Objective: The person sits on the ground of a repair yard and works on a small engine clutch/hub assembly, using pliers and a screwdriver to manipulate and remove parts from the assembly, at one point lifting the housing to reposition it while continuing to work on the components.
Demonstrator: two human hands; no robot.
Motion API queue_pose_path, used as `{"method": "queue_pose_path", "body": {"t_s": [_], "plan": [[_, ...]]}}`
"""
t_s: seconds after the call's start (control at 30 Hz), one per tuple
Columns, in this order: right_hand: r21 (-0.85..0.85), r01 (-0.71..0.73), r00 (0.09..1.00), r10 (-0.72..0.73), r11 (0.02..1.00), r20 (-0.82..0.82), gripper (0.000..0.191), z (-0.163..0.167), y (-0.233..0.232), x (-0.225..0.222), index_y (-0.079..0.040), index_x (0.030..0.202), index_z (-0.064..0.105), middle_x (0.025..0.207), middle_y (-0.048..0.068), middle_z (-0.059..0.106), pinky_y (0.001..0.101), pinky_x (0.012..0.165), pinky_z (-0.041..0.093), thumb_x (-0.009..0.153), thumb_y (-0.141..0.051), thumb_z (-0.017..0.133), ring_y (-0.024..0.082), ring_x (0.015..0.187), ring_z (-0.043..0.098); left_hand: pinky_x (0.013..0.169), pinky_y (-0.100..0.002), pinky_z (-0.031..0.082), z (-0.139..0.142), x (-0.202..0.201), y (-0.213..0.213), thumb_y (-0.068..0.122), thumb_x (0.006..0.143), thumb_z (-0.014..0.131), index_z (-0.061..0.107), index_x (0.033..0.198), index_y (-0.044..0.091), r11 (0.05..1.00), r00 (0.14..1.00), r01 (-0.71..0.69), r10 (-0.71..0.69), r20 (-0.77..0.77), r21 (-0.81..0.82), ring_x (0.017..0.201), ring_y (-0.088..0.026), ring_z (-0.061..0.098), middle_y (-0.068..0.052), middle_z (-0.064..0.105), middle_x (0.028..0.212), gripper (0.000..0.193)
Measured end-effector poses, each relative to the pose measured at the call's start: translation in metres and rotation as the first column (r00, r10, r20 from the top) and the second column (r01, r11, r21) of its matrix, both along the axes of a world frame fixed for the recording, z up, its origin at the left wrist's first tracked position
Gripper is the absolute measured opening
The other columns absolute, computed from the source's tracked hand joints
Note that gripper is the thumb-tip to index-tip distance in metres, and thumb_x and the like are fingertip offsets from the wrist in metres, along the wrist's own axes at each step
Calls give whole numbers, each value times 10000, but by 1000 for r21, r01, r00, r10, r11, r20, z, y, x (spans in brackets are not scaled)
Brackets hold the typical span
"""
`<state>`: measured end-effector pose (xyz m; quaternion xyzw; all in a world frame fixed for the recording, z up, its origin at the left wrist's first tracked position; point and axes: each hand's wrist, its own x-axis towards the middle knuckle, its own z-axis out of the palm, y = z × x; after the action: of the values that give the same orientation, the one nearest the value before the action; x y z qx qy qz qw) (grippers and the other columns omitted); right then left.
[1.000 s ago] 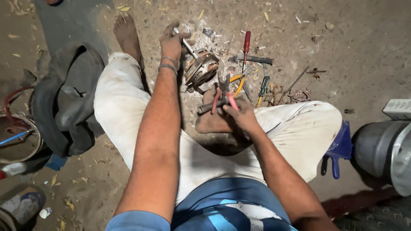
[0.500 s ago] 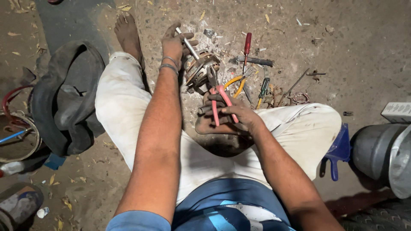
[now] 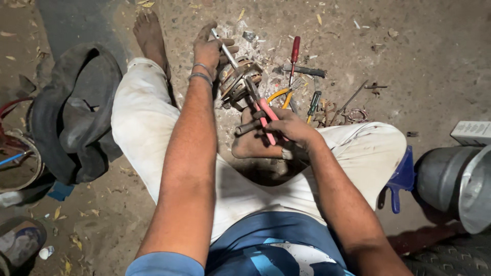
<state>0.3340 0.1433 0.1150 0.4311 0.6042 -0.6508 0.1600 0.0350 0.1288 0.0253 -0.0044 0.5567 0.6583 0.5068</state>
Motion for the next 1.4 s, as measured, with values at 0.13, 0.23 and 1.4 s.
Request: {"method": "queue_pose_path", "body": {"t_s": [0.13,0.23,1.4], "plan": [[-111,35,998,-41,993,-50,461,5,10,-7,-73,1310,680,983,27,747,282,675,515,856,-145,665,138,834,680,490,-303,577,-2,1,0,-43,932,527,408,1523,138,1000,993,13,-13,-118,1,740,-296,814,-204,775,950,630],[171,-148,988,153,974,-17,441,16,11,-15,-48,1253,699,959,104,738,377,735,560,826,-154,683,233,855,680,459,-297,547,-6,0,0,-21,932,618,462,1488,129,1000,985,19,-14,-171,24,719,-287,813,-186,772,902,597],[800,-508,860,229,319,455,470,21,-35,-28,-68,1232,697,1327,335,507,614,945,436,770,-147,653,517,1175,518,460,-297,624,0,-3,-4,55,897,734,675,1336,64,995,945,-29,-5,-328,-99,677,-240,736,-200,728,1015,443]]}}
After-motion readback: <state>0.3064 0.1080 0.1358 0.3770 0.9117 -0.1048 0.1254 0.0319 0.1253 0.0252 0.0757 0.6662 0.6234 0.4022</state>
